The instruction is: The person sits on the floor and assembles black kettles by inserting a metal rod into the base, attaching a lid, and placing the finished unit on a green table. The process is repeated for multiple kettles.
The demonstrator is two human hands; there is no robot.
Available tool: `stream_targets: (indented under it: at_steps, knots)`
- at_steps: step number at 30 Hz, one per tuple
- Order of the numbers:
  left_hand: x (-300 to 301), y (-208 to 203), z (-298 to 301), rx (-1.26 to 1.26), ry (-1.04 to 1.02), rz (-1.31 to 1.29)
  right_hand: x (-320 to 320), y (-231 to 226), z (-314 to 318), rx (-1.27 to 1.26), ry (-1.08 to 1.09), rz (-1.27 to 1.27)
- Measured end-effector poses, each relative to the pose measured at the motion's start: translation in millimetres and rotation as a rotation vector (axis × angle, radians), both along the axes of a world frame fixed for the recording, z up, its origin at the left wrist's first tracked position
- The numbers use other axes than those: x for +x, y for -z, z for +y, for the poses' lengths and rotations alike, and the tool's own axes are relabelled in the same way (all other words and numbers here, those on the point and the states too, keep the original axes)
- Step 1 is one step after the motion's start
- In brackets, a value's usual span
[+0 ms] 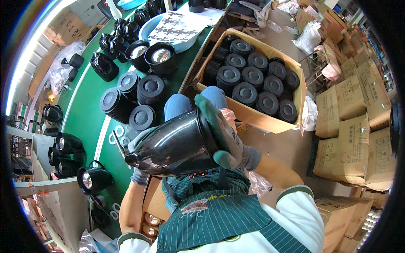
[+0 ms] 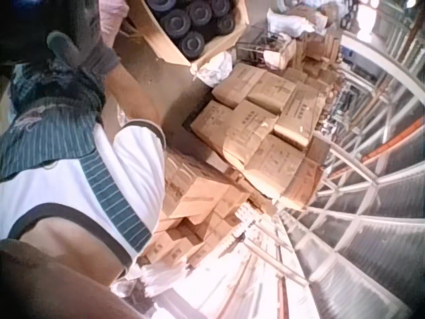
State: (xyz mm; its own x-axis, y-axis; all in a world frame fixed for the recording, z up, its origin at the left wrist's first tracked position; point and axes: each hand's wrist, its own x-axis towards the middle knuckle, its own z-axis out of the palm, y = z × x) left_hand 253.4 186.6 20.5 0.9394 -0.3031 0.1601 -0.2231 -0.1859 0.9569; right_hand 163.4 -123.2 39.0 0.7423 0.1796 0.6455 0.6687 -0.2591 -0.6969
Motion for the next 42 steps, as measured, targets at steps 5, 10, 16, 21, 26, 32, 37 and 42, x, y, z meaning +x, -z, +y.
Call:
stream_targets:
  at_steps: [5, 10, 16, 21, 26, 32, 37, 42]
  knots:
    - [-1.3, -28.2, 9.2, 0.408, 0.087, -0.714, 20.0, 3.1, 13.7, 0.629, -0.333, 0.535]
    - [1.1, -35.3, -15.9, 0.269, -0.038, -0.555, 15.1, -4.0, 22.1, 0.178, -0.014, 0.279]
    - [0.3, -39.8, -8.0, 0.424, 0.054, -0.81, 12.5, 12.9, 11.4, 0.589, -0.16, 0.636]
    - [-7.0, -23.6, -35.7, 0.268, -0.052, -0.632, 43.3, 31.9, -41.8, 0.739, -0.046, 0.938]
    - [-24.4, 39.2, -9.1, 0.36, 0.423, -0.592, 90.3, -11.1, -52.7, 0.487, -0.214, 0.986]
    - [-9.8, 104.8, 96.1, 0.93, -0.737, -0.299, 100.7, -0.7, -0.3, -0.391, -0.328, 0.421]
    - [12.0, 110.9, 113.8, 0.701, -0.813, 0.078, 86.9, 40.6, 6.2, -0.202, -0.176, 0.379]
    - [-9.7, 5.9, 77.5, 0.193, -0.495, -0.026, 74.2, 54.9, 40.9, 0.546, -0.051, 0.69]
